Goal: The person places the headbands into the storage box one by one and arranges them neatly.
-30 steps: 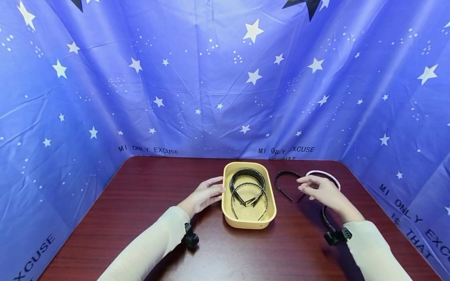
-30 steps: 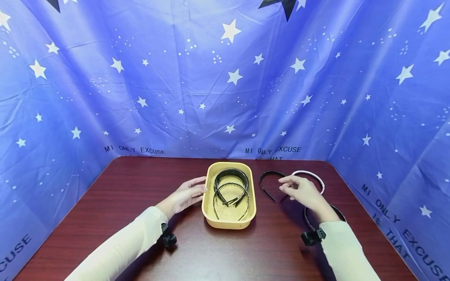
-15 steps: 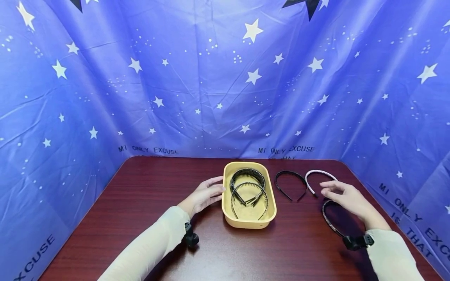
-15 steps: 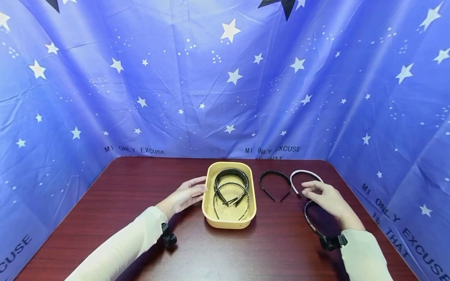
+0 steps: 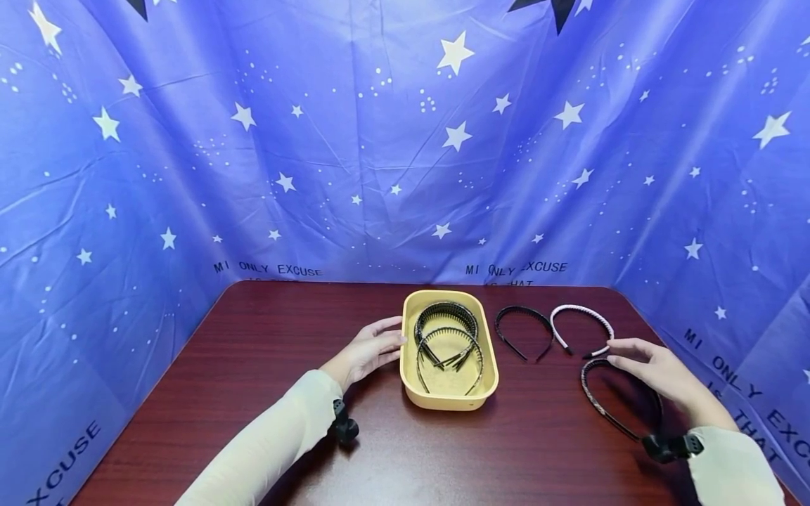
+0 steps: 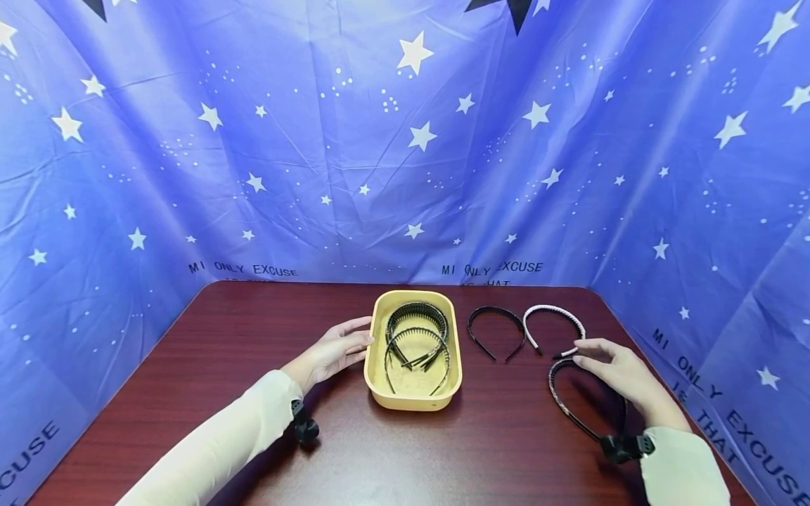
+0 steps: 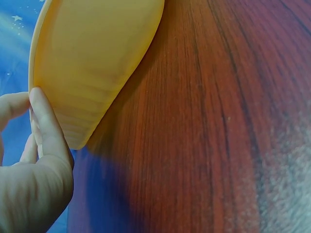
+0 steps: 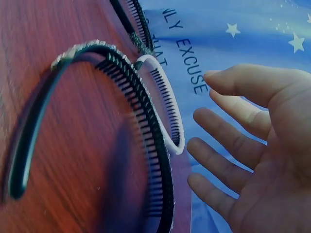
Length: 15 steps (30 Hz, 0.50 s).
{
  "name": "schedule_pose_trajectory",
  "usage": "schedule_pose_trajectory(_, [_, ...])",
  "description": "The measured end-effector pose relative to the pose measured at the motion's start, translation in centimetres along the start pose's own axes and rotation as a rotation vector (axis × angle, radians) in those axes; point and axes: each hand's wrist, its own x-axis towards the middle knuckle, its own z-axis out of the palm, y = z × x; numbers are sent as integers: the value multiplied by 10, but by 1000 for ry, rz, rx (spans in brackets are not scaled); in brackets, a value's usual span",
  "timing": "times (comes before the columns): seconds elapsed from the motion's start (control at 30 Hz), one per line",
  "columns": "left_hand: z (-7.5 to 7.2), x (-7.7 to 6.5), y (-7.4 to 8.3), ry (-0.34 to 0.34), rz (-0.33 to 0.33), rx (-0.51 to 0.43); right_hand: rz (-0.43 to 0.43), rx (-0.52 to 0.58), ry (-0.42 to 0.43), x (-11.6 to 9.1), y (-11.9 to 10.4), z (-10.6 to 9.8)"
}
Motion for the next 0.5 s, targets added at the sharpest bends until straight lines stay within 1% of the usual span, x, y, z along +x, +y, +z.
schedule_pose_trajectory(0.1, [0,1,0,-4,3,1,30,-13,2,-3,4,-1])
schedule_pose_trajectory(0.17, [0,1,0,-3,0,-1,67,-24,-11,-4,5,-2])
schedule_pose_trajectory(0.33, [-1,1,-1,-8,-3,3,174,27,-81,-7,8,-6])
schedule_pose_trajectory(0.4, [-1,1,-1,-10,-2,7,195,45,-96,-8,10,-7])
schedule_pose_trajectory(0.5, [-1,1,-1,-8,2,9,202,12,-98,-7,13,-8])
